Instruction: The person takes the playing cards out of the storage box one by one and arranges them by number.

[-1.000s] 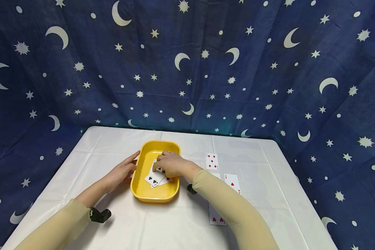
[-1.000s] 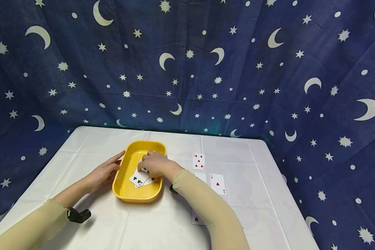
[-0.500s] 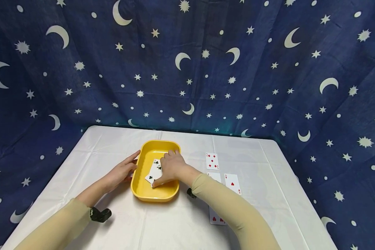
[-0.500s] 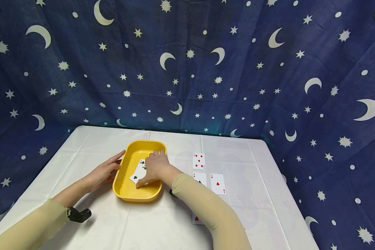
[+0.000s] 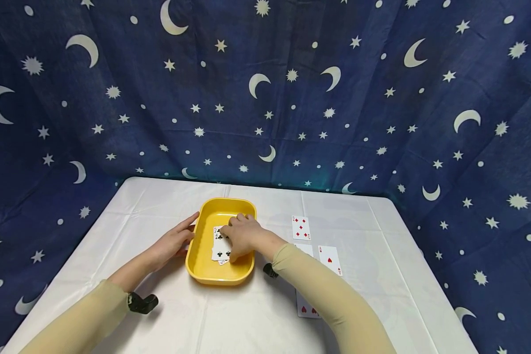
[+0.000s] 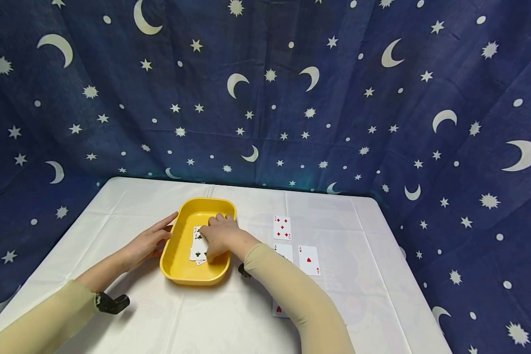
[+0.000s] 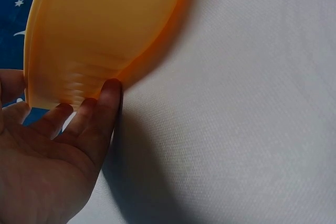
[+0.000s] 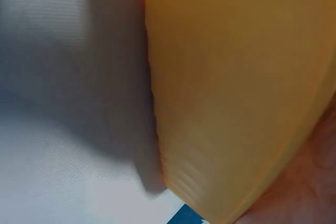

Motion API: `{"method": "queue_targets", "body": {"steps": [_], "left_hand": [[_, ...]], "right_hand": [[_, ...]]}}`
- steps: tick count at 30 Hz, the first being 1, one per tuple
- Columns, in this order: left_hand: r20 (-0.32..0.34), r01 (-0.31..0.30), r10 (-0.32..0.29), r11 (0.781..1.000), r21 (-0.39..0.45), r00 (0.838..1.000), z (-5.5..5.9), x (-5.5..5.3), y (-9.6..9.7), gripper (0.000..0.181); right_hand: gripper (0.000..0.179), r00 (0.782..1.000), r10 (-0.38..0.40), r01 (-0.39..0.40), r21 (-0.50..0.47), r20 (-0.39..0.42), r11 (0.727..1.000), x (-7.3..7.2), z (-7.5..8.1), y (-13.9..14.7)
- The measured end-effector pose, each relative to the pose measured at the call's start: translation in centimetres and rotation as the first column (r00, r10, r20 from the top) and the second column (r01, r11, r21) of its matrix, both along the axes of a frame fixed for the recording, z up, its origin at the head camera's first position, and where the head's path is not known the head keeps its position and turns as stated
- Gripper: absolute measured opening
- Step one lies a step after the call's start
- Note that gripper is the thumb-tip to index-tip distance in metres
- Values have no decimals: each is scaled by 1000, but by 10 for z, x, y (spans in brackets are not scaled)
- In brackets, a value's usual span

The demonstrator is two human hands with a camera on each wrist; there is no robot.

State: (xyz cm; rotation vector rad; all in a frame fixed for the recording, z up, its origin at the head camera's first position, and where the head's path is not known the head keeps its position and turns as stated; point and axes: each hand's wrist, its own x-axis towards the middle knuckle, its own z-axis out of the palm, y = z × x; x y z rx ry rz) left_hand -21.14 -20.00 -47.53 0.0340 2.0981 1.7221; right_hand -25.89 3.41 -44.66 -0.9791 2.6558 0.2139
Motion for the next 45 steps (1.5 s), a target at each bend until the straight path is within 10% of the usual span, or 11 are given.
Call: {"method": "queue_targets", "body": {"steps": [45], "left_hand": [[-2,-12,12,1000,21,1000,-2,-1,0,69]], "right_hand": [[74,998,-55,56,-66,12,996,0,0,2]]}}
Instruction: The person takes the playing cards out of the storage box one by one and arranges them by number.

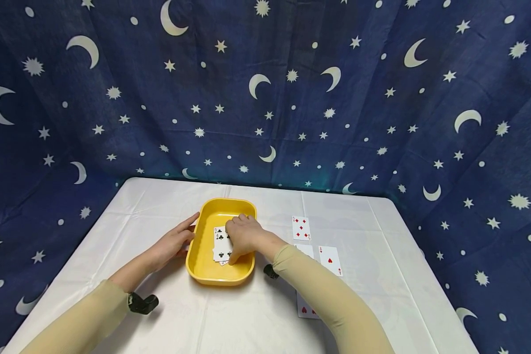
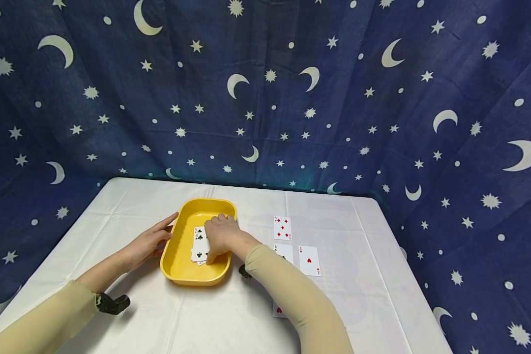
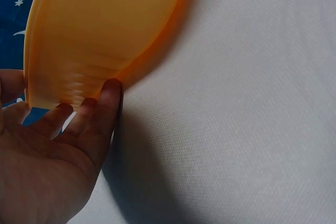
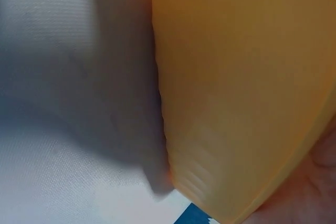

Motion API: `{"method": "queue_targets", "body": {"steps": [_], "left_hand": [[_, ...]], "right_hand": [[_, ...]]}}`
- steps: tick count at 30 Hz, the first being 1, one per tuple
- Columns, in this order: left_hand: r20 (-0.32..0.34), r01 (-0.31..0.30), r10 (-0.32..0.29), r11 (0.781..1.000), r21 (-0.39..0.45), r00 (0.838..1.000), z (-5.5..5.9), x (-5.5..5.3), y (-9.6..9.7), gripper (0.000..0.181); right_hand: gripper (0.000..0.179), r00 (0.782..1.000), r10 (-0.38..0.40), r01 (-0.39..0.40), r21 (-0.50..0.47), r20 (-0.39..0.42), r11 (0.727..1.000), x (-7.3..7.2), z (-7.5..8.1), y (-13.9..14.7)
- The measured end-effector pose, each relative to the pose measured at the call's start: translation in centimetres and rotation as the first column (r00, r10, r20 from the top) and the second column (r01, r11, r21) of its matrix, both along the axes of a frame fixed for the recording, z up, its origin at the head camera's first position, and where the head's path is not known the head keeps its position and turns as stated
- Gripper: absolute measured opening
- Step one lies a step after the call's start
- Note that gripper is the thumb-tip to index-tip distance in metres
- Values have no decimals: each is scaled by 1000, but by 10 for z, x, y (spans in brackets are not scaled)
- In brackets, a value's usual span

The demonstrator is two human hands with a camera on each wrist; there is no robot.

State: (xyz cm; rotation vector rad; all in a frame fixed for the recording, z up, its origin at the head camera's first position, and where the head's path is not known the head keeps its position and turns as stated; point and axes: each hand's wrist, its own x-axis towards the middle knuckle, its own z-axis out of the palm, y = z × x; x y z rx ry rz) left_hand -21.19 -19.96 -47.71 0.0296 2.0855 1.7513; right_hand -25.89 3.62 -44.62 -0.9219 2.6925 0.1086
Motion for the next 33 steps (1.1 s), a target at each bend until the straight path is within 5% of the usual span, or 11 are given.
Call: {"method": "queue_targets", "body": {"steps": [8,26,33], "left_hand": [[6,2,-2,1000,-17,1000,0,-1,2,70],[7,0,0,999,-32,1000,3,1,2,71],[16,-8,8,999,-33,1000,4,0,3,70]], "right_hand": [[92,1000,27,-26,-59,9,998,0,3,6],[98,994,102,-107,-135,-46,985,-4,18,21],[92,996,74,-82,-188,-47,979,-4,28,34]]}}
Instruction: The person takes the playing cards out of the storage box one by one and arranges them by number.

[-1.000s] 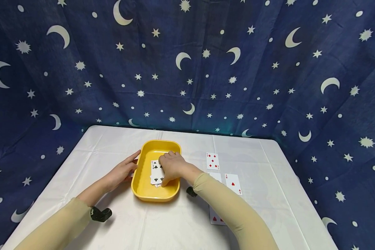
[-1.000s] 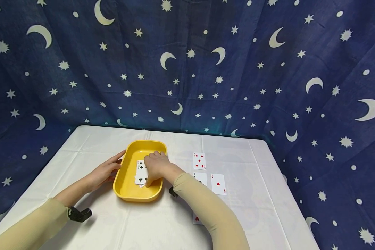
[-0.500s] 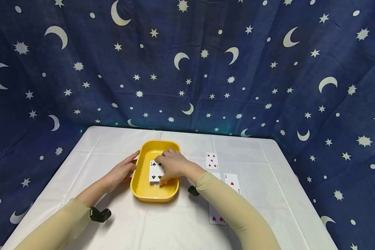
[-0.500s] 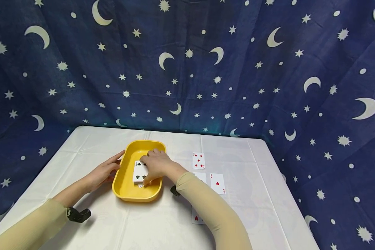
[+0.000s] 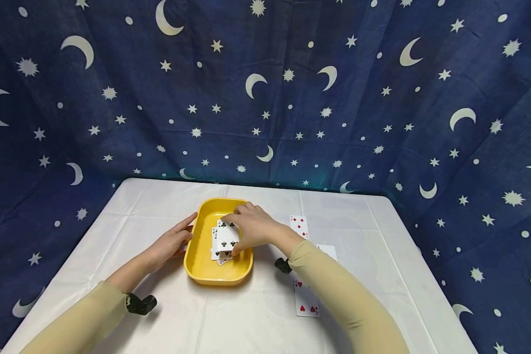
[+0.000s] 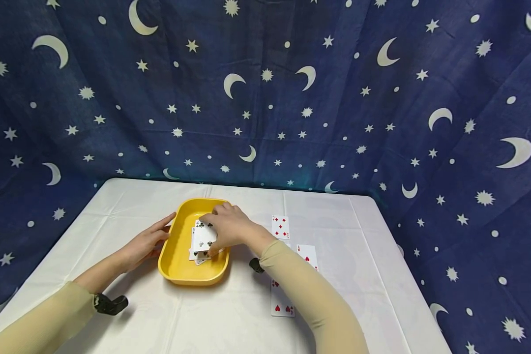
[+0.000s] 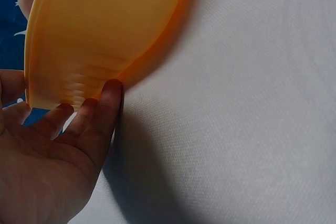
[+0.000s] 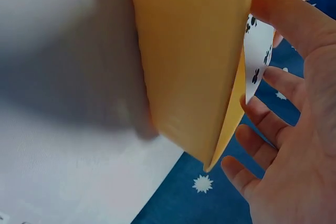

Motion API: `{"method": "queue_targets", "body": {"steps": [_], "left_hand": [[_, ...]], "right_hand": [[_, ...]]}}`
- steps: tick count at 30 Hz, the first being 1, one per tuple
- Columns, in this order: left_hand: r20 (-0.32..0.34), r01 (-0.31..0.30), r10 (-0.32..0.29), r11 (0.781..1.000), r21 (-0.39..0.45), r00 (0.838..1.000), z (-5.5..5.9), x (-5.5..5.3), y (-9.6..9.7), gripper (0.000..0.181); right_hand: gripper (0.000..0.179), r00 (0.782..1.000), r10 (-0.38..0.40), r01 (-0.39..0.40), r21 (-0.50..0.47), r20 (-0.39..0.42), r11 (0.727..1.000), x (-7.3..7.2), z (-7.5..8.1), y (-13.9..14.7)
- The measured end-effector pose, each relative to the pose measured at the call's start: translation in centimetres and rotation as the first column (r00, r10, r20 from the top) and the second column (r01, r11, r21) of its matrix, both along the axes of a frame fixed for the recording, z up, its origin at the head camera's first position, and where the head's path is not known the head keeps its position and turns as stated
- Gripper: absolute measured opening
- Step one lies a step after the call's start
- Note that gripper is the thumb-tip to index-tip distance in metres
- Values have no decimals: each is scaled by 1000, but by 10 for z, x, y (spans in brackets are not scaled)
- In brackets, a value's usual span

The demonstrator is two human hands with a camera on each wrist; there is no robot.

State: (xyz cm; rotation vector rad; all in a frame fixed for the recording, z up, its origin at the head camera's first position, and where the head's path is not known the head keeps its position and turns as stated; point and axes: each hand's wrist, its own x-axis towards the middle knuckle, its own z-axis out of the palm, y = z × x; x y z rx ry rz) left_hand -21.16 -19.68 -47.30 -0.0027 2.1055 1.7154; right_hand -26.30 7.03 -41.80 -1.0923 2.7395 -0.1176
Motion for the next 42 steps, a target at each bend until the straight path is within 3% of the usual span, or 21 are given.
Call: {"method": "queue_targets", "body": {"steps": [21,42], "left_hand": [[-23,19,-18,999,33,1000,-3,-1,-2,71],[-10,10,-10,1000,-4,1000,-2,-1,-2,70]], "right_hand": [[94,998,-61,62,-115,8,991,14,18,69],[94,990,-137,138,-117,17,983,40,6,147]]}}
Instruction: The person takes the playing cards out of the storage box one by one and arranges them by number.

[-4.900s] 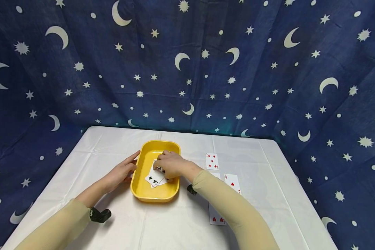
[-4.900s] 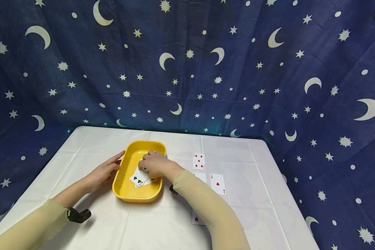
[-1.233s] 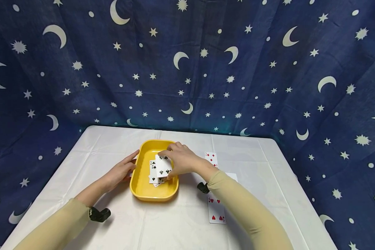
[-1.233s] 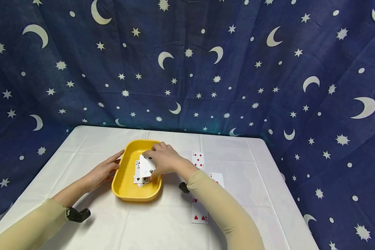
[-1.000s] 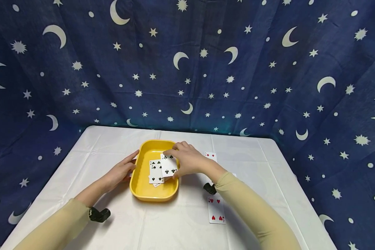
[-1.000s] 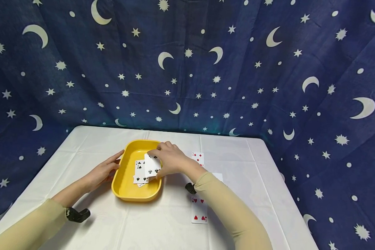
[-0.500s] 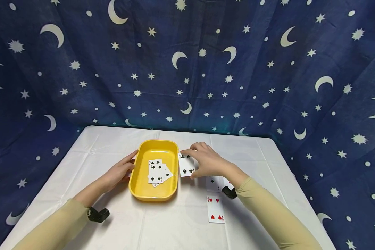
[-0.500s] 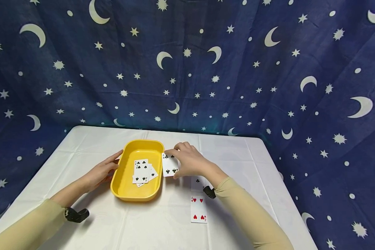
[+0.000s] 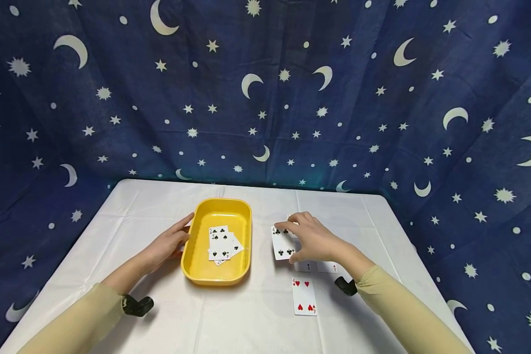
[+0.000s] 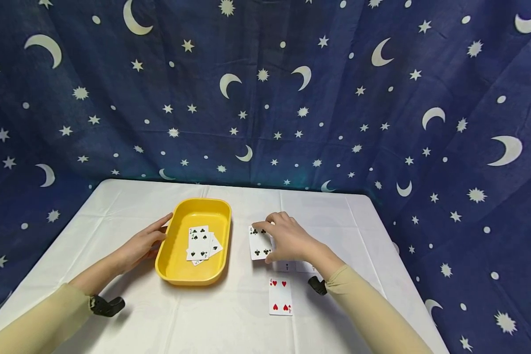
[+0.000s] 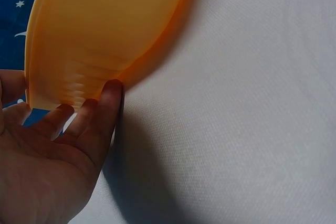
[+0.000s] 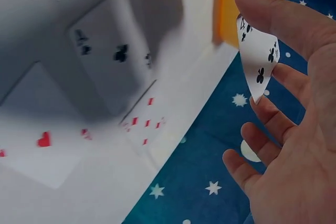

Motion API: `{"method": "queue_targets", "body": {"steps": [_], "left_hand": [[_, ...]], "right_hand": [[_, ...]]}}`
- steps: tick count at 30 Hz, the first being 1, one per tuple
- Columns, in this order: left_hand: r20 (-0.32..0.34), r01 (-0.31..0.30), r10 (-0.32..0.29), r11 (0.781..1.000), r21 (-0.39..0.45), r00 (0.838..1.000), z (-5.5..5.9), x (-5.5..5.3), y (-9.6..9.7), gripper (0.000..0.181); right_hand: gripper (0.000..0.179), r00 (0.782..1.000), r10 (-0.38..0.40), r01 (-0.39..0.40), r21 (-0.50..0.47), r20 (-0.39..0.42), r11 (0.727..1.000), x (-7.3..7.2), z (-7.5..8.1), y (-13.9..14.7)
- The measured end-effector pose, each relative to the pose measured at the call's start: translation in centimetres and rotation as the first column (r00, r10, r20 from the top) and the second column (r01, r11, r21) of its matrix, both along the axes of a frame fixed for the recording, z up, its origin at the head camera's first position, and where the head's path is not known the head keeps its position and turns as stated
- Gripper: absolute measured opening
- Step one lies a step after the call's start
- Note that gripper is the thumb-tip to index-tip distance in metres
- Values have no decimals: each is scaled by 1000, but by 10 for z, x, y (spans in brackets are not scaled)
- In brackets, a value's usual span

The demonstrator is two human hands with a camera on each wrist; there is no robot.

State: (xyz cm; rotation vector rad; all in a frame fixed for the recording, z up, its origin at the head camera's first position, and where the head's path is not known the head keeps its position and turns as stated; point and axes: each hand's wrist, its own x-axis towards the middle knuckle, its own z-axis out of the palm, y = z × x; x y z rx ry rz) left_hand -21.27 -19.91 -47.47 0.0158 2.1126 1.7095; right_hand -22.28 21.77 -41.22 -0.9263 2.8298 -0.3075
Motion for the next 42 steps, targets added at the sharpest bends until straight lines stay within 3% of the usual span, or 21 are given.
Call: {"method": "queue_targets", "body": {"steps": [25,32,42], "left_hand": [[-14,23,-23,1000,4,1000,0,1,-1,70],[17,8,-7,1000,-14,1000,2,-1,1,70],[68,3,-5,999,33,998,12,2,6,72]], "right_hand": [[94,997,-71,71,-11,-9,997,55,-25,79],[94,995,-98,98,3,-8,995,71,-34,96],[93,991,-127,127,12,40,992,90,-41,107]]}}
